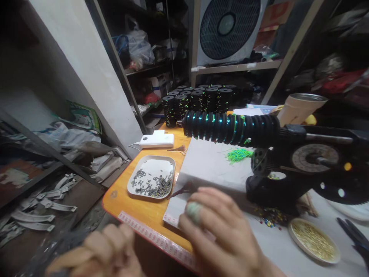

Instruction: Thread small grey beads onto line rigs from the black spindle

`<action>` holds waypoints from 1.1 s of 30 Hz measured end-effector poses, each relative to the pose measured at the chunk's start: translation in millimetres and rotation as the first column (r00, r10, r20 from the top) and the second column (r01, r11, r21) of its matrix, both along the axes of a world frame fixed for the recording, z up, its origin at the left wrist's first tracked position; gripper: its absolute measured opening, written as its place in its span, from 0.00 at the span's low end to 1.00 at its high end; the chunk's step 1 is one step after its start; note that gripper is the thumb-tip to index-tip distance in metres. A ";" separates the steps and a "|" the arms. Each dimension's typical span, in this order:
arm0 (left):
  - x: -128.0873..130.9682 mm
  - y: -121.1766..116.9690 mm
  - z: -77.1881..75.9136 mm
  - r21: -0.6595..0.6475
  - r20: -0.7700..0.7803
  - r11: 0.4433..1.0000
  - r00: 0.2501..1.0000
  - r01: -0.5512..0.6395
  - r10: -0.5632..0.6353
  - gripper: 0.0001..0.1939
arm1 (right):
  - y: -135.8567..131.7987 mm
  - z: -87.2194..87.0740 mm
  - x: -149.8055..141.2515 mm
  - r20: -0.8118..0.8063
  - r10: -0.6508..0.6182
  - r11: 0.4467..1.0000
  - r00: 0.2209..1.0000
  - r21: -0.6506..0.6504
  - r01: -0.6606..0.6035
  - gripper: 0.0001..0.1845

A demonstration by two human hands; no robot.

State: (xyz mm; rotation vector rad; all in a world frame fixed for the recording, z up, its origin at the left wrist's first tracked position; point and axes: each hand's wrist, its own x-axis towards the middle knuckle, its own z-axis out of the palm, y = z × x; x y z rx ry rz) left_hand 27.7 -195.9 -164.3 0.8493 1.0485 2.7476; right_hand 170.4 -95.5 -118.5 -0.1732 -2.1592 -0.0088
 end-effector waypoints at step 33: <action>-87.2 63.9 48.5 -0.884 -0.465 0.322 0.709 -0.338 -0.530 0.06 | -9.2 6.3 -7.2 -0.032 0.035 0.906 0.999 -0.421 -0.045 0.09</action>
